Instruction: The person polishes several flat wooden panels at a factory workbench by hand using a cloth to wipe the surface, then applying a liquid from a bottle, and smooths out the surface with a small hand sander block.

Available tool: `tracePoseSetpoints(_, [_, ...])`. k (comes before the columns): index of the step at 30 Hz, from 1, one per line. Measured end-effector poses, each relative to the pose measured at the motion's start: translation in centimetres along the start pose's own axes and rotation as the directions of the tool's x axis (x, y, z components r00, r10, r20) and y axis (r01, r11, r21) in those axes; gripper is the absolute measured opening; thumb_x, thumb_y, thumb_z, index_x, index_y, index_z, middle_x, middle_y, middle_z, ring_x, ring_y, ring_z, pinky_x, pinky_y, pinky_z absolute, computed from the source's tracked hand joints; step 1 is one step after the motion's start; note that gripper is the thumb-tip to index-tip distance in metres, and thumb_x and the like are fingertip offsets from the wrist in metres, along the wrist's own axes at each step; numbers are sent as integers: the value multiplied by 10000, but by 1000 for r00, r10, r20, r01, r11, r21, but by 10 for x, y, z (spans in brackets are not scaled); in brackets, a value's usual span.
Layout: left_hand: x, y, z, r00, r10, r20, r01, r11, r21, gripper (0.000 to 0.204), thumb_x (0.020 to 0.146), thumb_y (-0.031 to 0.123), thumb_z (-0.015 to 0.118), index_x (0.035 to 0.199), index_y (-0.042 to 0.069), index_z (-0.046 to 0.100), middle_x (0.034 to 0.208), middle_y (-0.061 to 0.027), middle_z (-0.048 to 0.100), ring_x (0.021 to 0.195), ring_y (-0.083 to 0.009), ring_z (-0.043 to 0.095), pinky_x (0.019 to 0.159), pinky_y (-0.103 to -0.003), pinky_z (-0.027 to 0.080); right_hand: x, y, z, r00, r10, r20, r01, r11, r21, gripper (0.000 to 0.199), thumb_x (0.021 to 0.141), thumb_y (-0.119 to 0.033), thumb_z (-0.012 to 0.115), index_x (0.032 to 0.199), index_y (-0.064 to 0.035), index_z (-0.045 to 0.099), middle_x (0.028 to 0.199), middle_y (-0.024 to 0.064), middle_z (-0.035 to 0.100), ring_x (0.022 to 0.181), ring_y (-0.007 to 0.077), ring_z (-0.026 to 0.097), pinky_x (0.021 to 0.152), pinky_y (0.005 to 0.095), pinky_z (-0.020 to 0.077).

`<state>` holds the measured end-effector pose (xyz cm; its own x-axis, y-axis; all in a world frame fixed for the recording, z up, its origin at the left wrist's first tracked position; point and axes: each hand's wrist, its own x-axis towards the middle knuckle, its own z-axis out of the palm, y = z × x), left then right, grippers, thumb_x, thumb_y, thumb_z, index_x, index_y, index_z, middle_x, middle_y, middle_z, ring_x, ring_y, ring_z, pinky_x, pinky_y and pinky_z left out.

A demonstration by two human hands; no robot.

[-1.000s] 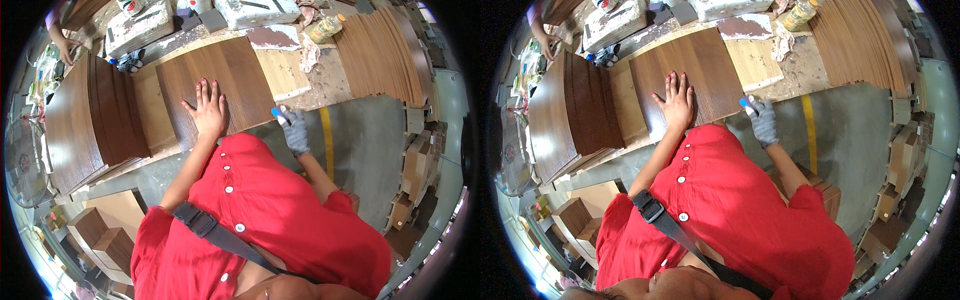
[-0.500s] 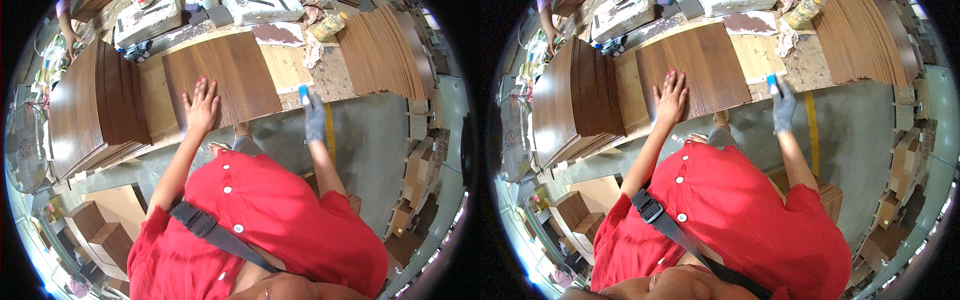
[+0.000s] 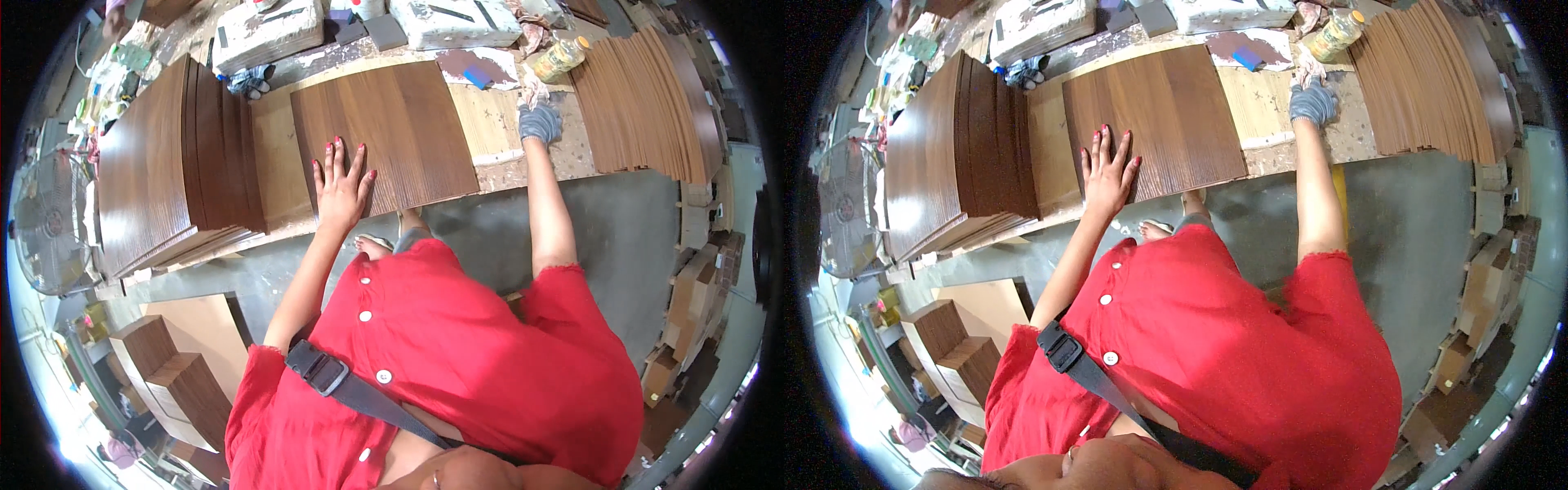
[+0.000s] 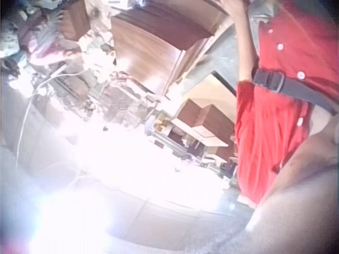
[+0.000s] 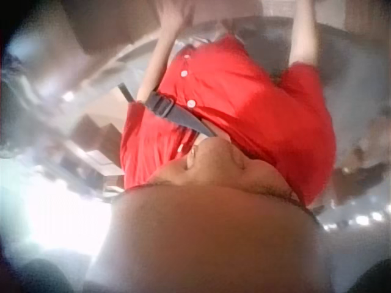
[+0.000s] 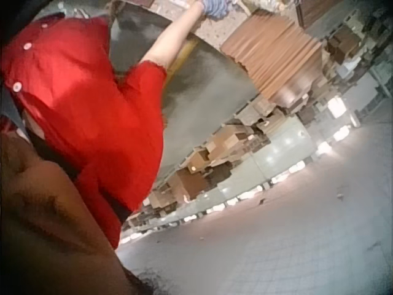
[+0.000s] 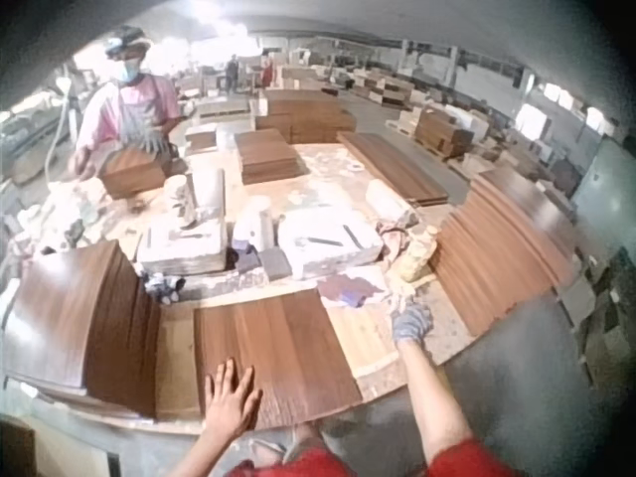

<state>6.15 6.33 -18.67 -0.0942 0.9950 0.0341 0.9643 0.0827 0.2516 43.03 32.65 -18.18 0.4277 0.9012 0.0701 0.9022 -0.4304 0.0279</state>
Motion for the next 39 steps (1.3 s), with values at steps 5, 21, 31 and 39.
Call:
tracePoseSetpoints(5, [11, 7, 1, 998, 67, -1, -67, 997, -25, 603, 1017, 541, 426, 1551, 265, 381, 1653, -153, 202, 1534, -329, 168, 1218, -578, 116, 49, 64, 39, 971, -183, -154, 216, 947, 237, 490, 868, -398, 689, 1238, -78, 658, 1185, 256, 652, 1073, 413, 636, 928, 502, 495])
tracePoseSetpoints(21, [39, -67, -2, 969, 240, 54, -236, 969, -69, 637, 1020, 504, 466, 1585, 257, 306, 1677, -133, 123, 1543, -364, 92, 1215, -569, 115, -213, 46, -10, 515, -857, 5, 560, 341, 755, 229, 859, -123, 700, 1083, -96, 735, 1096, 136, 657, 1021, 311, 617, 913, 416, 505])
tracePoseSetpoints(31, [47, -75, 8, 954, 191, 232, -159, 976, -151, 583, 1062, 482, 317, 1608, 312, 202, 1696, -72, 1, 1558, -302, -15, 1215, -604, 29, -332, -84, -30, -24, -932, -361, 839, -215, 500, 370, 862, -213, 584, 1216, -153, 674, 1231, 94, 604, 1157, 310, 575, 917, 438, 510])
tracePoseSetpoints(39, [43, -80, 8, 960, 212, 184, -191, 973, -129, 577, 1057, 505, 318, 1599, 327, 236, 1696, -38, 56, 1558, -278, 39, 1230, -557, 37, -355, -77, 15, 104, -959, -264, 907, -18, 422, 433, 868, -287, 570, 1295, -277, 644, 1200, 80, 558, 1101, 295, 574, 900, 451, 465])
